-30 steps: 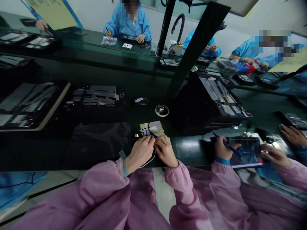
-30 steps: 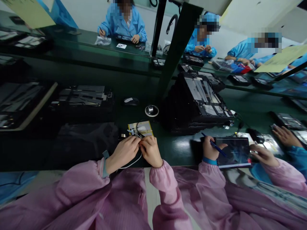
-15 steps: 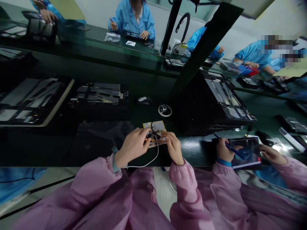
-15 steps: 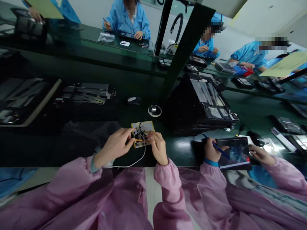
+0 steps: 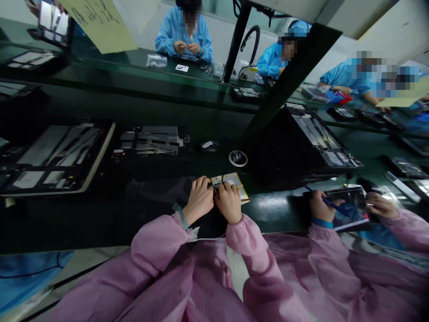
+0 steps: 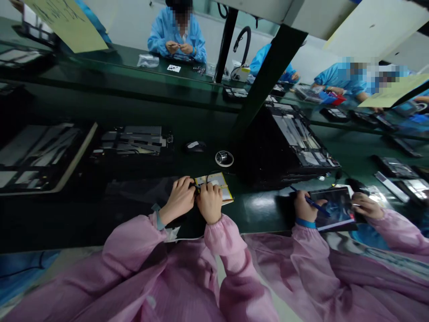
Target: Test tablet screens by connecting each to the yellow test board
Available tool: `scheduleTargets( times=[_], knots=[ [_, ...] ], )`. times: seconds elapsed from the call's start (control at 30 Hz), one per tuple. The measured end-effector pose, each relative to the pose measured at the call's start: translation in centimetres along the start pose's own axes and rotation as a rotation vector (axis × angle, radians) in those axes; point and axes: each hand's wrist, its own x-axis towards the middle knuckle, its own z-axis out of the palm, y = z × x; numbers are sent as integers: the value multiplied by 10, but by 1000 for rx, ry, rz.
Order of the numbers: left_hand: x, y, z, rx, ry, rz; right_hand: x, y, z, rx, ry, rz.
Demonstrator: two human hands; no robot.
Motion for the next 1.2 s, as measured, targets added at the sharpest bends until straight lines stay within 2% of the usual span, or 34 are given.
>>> scheduleTargets(
  times=[0.2, 0.43, 0.57, 0.63, 0.7, 0.73, 0.83, 0.93, 1.0, 1.07, 1.2],
  knots=[
    [2, 0, -1, -43, -31, -6, 6, 0, -5, -4, -39, -28],
    [5, 2, 1, -70, -34, -20, 7, 1, 0, -64, -11, -39],
    [-1, 3, -10, -99, -17, -22, 5, 8, -8, -42, 23, -82],
    [-18, -9, -23, -174, 57, -23, 2, 10, -15, 14, 78, -120],
    [-47, -34, -35, -255, 179, -59, -1, 6, -20, 125, 133, -152],
    [-65, -50, -38, -245, 243, -117, -2, 2, -20, 192, 146, -169],
    [-121, -102, -40, -101, 397, -478, -2, -19, -12, 348, 112, -228],
    [-157, -134, -36, -183, 380, -583, -2, -44, -1, 373, 112, -211],
    [-165, -139, -41, -293, 358, -599, -6, -55, -1, 367, 169, -177],
    [-166, -133, -56, -416, 416, -627, -12, -57, -10, 378, 235, -154],
    [-169, -108, -106, -600, 728, -644, -26, -48, -49, 538, 362, -94]
  ],
)
